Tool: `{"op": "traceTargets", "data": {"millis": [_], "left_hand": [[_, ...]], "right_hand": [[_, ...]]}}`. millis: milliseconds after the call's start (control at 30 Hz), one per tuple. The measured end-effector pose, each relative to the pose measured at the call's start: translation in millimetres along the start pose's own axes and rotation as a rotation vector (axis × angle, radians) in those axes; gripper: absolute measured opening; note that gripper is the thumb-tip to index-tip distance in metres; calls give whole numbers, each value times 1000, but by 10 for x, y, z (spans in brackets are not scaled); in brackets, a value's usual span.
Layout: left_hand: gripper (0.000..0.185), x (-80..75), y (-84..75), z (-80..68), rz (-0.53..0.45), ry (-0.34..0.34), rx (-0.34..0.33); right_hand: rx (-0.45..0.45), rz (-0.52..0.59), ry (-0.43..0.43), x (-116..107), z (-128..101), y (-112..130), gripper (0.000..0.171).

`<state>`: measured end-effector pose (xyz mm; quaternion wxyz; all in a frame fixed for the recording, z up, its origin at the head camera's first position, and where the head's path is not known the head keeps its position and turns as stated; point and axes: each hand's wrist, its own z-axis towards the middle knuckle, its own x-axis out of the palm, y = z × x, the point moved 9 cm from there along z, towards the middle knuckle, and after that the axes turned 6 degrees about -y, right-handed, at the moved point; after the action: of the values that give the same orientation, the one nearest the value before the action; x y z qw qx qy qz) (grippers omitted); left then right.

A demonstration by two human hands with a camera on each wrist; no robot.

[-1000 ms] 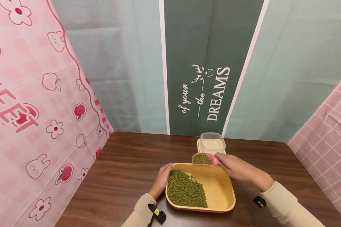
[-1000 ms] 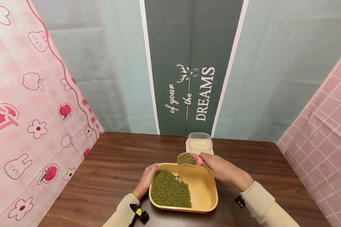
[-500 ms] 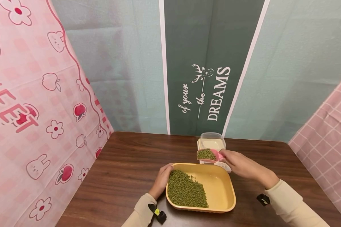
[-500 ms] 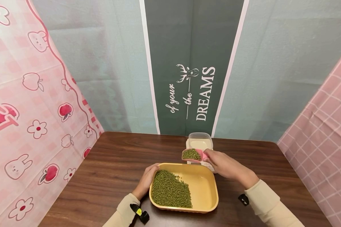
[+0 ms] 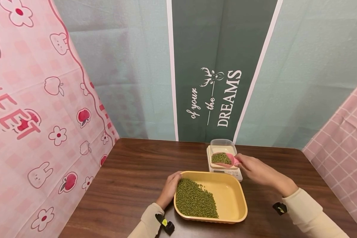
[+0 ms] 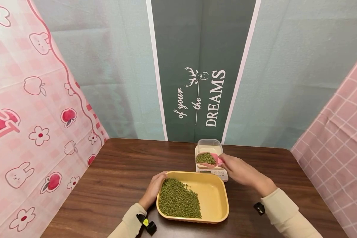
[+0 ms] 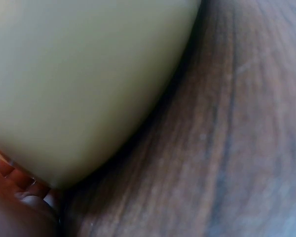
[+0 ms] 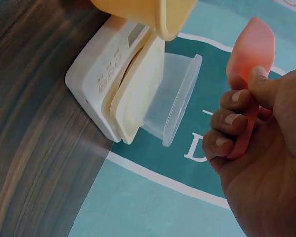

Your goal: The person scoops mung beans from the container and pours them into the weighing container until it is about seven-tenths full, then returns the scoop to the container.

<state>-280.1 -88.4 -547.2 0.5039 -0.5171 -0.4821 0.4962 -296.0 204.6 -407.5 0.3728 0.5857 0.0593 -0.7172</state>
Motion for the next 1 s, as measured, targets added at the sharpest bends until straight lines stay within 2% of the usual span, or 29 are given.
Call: {"op": "traceTargets", "data": {"millis": [267,567,833,1000], "left_hand": [[40,-2,17,6,10,4,-4],[39,-6,11,11,11,-1,1],[39,7,1,0,-6,18,7],[39,7,9,2,-5,18,9]], "right_hand": [[21,13,-26,-64,7,-69,6],[53,-11,-11,-86,49,-168,13],[36,-23,-27,-97,68,-254,5],[57,-38,-19,-126,75,-311,5]]}}
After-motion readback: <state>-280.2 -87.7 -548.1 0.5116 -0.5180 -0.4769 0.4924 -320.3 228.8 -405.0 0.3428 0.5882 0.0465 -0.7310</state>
